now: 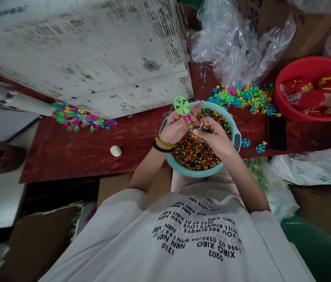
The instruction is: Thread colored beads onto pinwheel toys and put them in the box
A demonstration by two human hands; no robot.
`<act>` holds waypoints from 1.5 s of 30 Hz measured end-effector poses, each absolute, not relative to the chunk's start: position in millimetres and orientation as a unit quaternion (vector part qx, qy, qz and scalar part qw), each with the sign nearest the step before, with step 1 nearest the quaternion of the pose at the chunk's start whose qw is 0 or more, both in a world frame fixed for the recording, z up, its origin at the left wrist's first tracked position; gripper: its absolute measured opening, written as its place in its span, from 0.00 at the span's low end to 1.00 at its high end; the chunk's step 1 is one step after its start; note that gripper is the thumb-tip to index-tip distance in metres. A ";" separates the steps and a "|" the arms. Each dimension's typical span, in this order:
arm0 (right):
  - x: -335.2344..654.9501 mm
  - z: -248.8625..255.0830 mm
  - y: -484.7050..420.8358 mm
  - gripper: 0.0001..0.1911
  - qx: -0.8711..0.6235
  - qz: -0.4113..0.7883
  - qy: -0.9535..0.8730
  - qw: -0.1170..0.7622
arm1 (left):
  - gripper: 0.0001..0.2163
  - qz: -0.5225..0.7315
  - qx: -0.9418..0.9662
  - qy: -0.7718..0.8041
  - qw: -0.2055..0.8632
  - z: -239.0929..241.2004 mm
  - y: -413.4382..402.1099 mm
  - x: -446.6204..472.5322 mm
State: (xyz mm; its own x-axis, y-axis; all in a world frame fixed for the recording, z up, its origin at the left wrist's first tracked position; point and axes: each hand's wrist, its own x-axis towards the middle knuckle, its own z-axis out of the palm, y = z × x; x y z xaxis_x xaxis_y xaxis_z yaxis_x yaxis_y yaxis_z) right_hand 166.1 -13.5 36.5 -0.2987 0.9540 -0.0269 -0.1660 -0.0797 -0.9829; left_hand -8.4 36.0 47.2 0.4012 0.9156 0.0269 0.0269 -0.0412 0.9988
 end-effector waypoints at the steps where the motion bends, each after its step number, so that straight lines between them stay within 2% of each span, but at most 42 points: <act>1: 165.8 39.2 -15.1 0.26 -0.362 0.661 -0.496 0.432 | 0.28 0.362 0.617 0.392 0.578 50.2 35.8 -12.9; 4: 164.2 49.1 -16.9 0.29 -0.319 0.718 -0.460 0.413 | 0.28 0.337 0.630 0.386 0.584 58.9 35.7 -20.2; 9: 160.2 62.9 -15.8 0.22 -0.369 0.659 -0.432 0.493 | 0.25 0.436 0.598 0.338 0.581 65.6 33.9 -16.0; 15: 158.0 69.3 -24.1 0.25 -0.293 0.778 -0.371 0.415 | 0.26 0.407 0.619 0.243 0.627 64.0 35.5 -30.9; 18: 156.3 67.9 -23.5 0.22 -0.317 0.725 -0.402 0.461 | 0.23 0.447 0.613 0.267 0.594 60.1 36.2 -33.4; 21: 154.8 62.9 -19.0 0.19 -0.369 0.602 -0.481 0.520 | 0.20 0.520 0.582 0.288 0.555 55.8 33.0 -27.2; 24: 153.4 60.9 -16.9 0.18 -0.391 0.538 -0.524 0.532 | 0.21 0.571 0.542 0.290 0.544 53.1 28.0 -18.7; 27: 150.9 66.5 -19.8 0.19 -0.351 0.615 -0.491 0.507 | 0.21 0.575 0.517 0.287 0.566 51.4 24.8 -13.5; 30: 148.1 74.7 -23.8 0.20 -0.297 0.718 -0.448 0.442 | 0.22 0.521 0.521 0.259 0.624 48.7 22.7 -10.7; 32: 146.7 77.5 -25.2 0.21 -0.292 0.728 -0.443 0.434 | 0.21 0.517 0.499 0.262 0.644 46.8 20.5 -8.3; 34: 145.9 77.1 -25.7 0.22 -0.321 0.677 -0.468 0.468 | 0.23 0.560 0.449 0.275 0.640 45.9 17.3 -5.2; 36: 146.1 74.9 -26.0 0.20 -0.376 0.578 -0.518 0.506 | 0.26 0.606 0.422 0.287 0.610 46.5 12.6 -2.8; 39: 148.2 70.5 -26.6 0.17 -0.431 0.480 -0.565 0.515 | 0.22 0.641 0.429 0.336 0.541 49.8 4.0 -3.3; 41: 150.4 67.0 -26.8 0.19 -0.409 0.543 -0.542 0.494 | 0.20 0.628 0.427 0.362 0.541 52.7 -1.8 -6.3; 43: 152.3 62.9 -26.4 0.21 -0.361 0.657 -0.490 0.446 | 0.22 0.584 0.418 0.356 0.599 54.2 -6.8 -9.3; 45: 153.1 59.0 -26.1 0.22 -0.338 0.715 -0.452 0.413 | 0.23 0.557 0.403 0.349 0.636 52.8 -11.0 -10.1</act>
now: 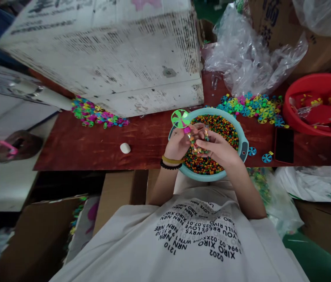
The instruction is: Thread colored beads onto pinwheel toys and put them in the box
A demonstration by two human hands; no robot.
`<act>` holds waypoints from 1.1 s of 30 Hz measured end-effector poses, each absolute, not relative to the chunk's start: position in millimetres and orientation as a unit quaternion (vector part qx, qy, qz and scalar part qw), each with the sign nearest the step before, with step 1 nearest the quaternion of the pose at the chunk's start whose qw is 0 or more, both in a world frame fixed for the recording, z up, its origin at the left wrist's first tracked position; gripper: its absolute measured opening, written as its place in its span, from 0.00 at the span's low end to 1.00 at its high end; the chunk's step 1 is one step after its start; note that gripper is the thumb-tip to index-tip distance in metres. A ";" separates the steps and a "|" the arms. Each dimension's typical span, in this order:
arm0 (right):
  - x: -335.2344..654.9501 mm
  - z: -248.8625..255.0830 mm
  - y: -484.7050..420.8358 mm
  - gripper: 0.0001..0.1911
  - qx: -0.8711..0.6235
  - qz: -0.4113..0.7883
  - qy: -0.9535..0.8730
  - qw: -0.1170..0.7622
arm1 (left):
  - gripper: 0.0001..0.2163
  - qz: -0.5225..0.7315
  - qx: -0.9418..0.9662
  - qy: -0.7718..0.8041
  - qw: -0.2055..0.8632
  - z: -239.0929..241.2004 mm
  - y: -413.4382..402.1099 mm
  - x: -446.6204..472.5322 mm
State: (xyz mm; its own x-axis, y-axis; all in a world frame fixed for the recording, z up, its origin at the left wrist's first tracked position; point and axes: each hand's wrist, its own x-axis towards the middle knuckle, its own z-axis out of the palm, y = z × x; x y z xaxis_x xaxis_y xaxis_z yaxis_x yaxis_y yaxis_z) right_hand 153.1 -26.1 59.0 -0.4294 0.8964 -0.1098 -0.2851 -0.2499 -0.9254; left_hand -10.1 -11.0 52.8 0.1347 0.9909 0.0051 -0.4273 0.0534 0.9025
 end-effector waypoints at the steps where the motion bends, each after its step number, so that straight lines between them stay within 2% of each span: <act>1: 153.0 57.7 -26.2 0.22 -0.343 0.707 -0.457 0.417 | 0.24 0.569 0.395 0.355 0.627 51.0 -12.9 -9.5; 4: 150.8 58.0 -29.3 0.19 -0.392 0.573 -0.547 0.467 | 0.23 0.640 0.381 0.384 0.546 44.4 -20.0 -5.3; 8: 146.4 66.4 -41.9 0.11 -0.452 0.406 -0.648 0.459 | 0.16 0.671 0.391 0.389 0.496 45.0 -39.1 -2.0; 11: 140.6 70.8 -55.1 0.07 -0.442 0.350 -0.672 0.480 | 0.17 0.677 0.429 0.357 0.479 54.9 -57.4 -1.7; 14: 132.6 70.9 -66.8 0.08 -0.424 0.341 -0.667 0.509 | 0.15 0.679 0.447 0.372 0.447 66.9 -69.3 -2.1; 16: 128.4 70.1 -71.3 0.08 -0.432 0.377 -0.646 0.504 | 0.10 0.674 0.449 0.417 0.413 73.4 -72.1 -4.4; 18: 127.0 69.0 -71.8 0.12 -0.429 0.463 -0.609 0.480 | 0.10 0.657 0.457 0.454 0.391 78.0 -72.7 -10.0; 22: 132.7 63.6 -66.2 0.22 -0.334 0.690 -0.481 0.425 | 0.15 0.593 0.540 0.427 0.418 83.2 -75.4 -27.9; 24: 136.9 56.9 -65.8 0.24 -0.288 0.761 -0.433 0.388 | 0.17 0.555 0.599 0.379 0.435 85.5 -79.2 -35.7; 28: 139.6 35.9 -76.4 0.22 -0.210 0.831 -0.414 0.307 | 0.19 0.476 0.679 0.249 0.500 92.1 -89.1 -42.2; 33: 134.2 23.5 -90.5 0.21 -0.079 0.874 -0.436 0.202 | 0.15 0.409 0.766 0.124 0.479 113.0 -87.8 -53.0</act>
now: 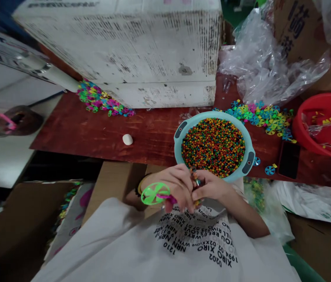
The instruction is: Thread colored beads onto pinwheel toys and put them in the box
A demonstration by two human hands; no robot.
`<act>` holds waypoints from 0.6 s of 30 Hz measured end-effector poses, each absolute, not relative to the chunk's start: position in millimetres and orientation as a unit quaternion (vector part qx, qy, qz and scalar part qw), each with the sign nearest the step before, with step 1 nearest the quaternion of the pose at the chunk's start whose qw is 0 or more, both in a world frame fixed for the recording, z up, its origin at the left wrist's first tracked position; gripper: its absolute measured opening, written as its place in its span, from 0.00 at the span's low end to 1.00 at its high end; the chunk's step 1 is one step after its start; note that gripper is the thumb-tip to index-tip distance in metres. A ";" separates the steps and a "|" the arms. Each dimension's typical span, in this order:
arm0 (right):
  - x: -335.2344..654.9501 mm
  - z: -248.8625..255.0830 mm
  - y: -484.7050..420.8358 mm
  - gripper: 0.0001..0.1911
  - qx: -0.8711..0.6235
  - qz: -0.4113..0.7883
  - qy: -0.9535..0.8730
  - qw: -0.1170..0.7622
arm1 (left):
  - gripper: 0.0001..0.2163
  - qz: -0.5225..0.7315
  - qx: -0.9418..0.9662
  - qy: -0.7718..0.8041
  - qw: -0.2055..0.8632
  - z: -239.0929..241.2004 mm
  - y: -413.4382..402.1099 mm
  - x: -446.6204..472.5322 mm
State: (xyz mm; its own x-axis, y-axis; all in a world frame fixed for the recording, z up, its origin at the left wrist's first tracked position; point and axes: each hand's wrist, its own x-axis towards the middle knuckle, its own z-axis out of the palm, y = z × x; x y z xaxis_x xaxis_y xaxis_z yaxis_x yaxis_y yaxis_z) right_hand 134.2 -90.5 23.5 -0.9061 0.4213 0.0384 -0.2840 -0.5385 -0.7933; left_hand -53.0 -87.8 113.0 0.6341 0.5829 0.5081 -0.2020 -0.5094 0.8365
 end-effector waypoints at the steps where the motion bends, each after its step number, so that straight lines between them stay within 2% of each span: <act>1: 134.0 26.0 -90.9 0.21 -0.059 0.868 -0.450 0.202 | 0.13 0.369 0.796 0.107 0.467 118.6 -85.7 -57.6; 4: 138.3 41.3 -88.2 0.20 -0.082 0.823 -0.497 0.261 | 0.17 0.323 0.860 0.160 0.361 128.3 -83.5 -69.9; 6: 142.8 52.4 -85.9 0.19 -0.165 0.763 -0.526 0.338 | 0.19 0.392 0.843 0.256 0.264 123.9 -87.2 -72.1; 8: 145.0 59.8 -84.6 0.18 -0.263 0.672 -0.558 0.411 | 0.17 0.479 0.780 0.338 0.220 111.2 -92.5 -67.2; 11: 141.1 61.3 -83.2 0.16 -0.365 0.531 -0.606 0.467 | 0.13 0.549 0.652 0.447 0.271 88.0 -96.1 -49.9; 13: 137.1 57.8 -81.3 0.15 -0.401 0.482 -0.610 0.484 | 0.11 0.557 0.574 0.498 0.336 77.0 -94.7 -36.3; 15: 135.8 52.9 -78.2 0.15 -0.425 0.483 -0.596 0.481 | 0.11 0.556 0.536 0.506 0.384 70.8 -92.5 -25.9; 18: 140.4 45.6 -73.3 0.17 -0.422 0.552 -0.557 0.454 | 0.13 0.562 0.551 0.481 0.386 67.3 -90.6 -22.8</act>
